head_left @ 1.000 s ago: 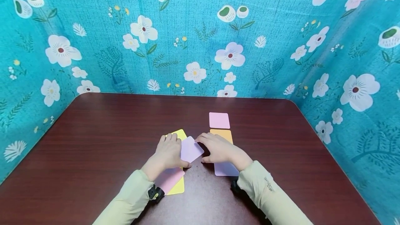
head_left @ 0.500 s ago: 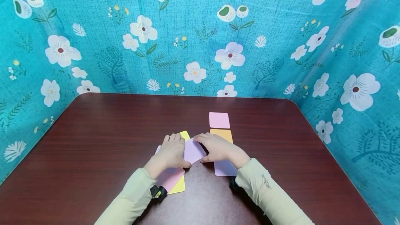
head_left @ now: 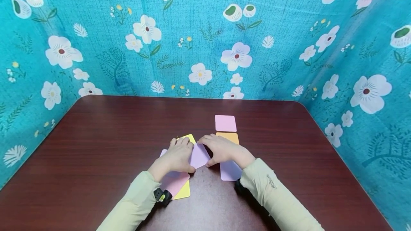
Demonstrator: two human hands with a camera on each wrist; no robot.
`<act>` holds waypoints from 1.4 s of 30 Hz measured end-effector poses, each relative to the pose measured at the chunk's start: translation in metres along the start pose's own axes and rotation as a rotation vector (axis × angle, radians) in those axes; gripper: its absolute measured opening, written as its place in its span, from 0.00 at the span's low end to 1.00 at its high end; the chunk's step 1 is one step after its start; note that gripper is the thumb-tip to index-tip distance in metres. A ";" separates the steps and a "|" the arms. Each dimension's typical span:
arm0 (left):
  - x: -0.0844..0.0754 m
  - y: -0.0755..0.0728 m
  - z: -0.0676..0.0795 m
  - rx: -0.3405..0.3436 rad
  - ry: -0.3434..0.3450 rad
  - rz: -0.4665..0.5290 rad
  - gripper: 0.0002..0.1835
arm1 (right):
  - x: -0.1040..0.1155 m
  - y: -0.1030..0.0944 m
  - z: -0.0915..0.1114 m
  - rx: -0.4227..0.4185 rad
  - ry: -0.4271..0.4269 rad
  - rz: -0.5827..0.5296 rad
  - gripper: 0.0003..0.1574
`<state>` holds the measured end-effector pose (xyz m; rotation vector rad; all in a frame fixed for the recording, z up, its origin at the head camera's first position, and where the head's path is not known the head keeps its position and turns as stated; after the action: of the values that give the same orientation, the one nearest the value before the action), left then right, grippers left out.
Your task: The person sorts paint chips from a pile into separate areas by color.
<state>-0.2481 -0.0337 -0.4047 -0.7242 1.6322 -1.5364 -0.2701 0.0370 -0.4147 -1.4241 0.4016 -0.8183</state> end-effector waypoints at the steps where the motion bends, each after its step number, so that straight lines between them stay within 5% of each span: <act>1: 0.001 0.000 0.000 0.002 -0.004 0.004 0.35 | 0.000 0.000 -0.001 0.000 -0.001 0.009 0.47; 20: 0.003 -0.002 0.000 0.003 -0.015 -0.004 0.34 | 0.007 -0.004 0.002 -0.039 0.001 0.116 0.48; 42: -0.010 -0.004 -0.003 -0.068 0.026 -0.016 0.36 | -0.008 -0.020 0.036 -0.124 0.016 0.026 0.42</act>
<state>-0.2458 -0.0240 -0.3989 -0.7585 1.7090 -1.5134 -0.2555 0.0688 -0.3922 -1.5244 0.4897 -0.7955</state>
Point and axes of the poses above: each hand's wrist, its own z-axis away from the middle knuckle, its own y-axis out of the palm, x = y × z, the point moved 9 cm from there along -z, towards the middle knuckle, and after that the axes turned 3 degrees about y, right-handed, at the moved point
